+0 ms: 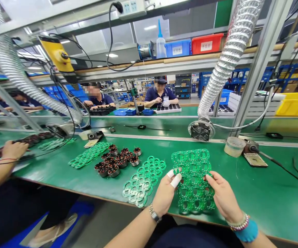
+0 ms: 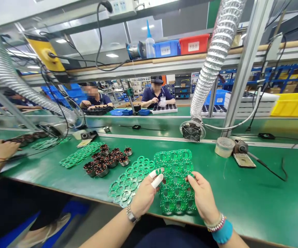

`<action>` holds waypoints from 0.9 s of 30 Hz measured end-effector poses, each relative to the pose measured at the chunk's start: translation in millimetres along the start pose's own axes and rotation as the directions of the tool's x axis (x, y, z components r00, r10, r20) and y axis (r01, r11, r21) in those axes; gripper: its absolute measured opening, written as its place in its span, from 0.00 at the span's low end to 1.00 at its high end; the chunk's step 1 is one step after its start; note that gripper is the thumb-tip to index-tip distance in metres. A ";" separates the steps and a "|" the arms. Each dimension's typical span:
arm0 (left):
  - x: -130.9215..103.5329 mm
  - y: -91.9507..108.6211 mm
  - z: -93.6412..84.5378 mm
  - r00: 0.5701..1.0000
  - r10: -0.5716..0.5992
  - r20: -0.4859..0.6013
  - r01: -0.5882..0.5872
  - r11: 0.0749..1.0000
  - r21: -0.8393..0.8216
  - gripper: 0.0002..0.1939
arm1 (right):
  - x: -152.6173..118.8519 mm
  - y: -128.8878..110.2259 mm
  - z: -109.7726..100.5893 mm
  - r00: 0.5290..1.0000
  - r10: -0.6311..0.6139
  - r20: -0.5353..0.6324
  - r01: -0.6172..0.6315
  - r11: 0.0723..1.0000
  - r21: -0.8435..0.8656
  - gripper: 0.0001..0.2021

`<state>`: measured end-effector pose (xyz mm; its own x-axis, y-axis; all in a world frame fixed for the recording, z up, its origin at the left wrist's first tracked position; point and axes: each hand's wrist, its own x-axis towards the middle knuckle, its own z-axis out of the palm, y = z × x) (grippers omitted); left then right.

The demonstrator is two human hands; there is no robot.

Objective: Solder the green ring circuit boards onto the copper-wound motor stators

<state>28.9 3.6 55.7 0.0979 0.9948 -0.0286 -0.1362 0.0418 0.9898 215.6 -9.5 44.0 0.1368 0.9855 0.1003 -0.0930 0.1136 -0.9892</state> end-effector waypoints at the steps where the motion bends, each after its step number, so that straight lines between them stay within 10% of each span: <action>1: 1.6 -1.7 3.1 1.000 0.004 -0.008 -0.005 0.999 -0.053 0.19 | 0.3 0.8 0.3 1.000 0.000 -0.002 0.000 1.000 0.003 0.12; 9: -4.1 -10.9 13.0 0.997 -0.030 -0.074 0.010 0.966 -0.258 0.22 | 1.4 14.8 7.0 1.000 0.025 0.019 -0.025 1.000 0.018 0.14; 14: 3.8 -1.4 -5.3 0.995 0.097 -0.024 -0.098 0.992 -0.078 0.23 | 20.5 -14.4 -2.4 0.989 -0.100 0.110 0.122 0.970 -0.211 0.13; 18: 6.3 29.0 -28.9 0.853 0.520 -0.046 -0.438 0.760 0.481 0.32 | 44.8 -57.1 -10.1 0.855 -0.344 0.389 0.515 0.662 -0.545 0.10; 20: 5.4 37.8 -24.9 0.781 0.608 0.142 -0.529 0.524 0.667 0.33 | 51.2 -66.6 -0.5 0.752 -0.232 0.618 0.649 0.423 -0.632 0.10; 24: 7.9 31.5 5.1 0.881 0.318 0.349 -0.445 0.312 0.839 0.30 | 53.2 -65.3 24.7 0.589 0.021 0.808 0.786 0.222 -0.578 0.08; 27: 16.9 25.0 13.8 0.944 0.187 0.273 -0.316 0.270 0.909 0.18 | 51.2 -64.2 11.8 0.620 -0.097 0.779 0.770 0.267 -0.580 0.08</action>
<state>40.7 20.2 81.9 0.3356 0.9213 0.1962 0.8289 -0.3878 0.4032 217.0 35.1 113.8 -0.6742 0.6978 0.2418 0.6521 0.7162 -0.2486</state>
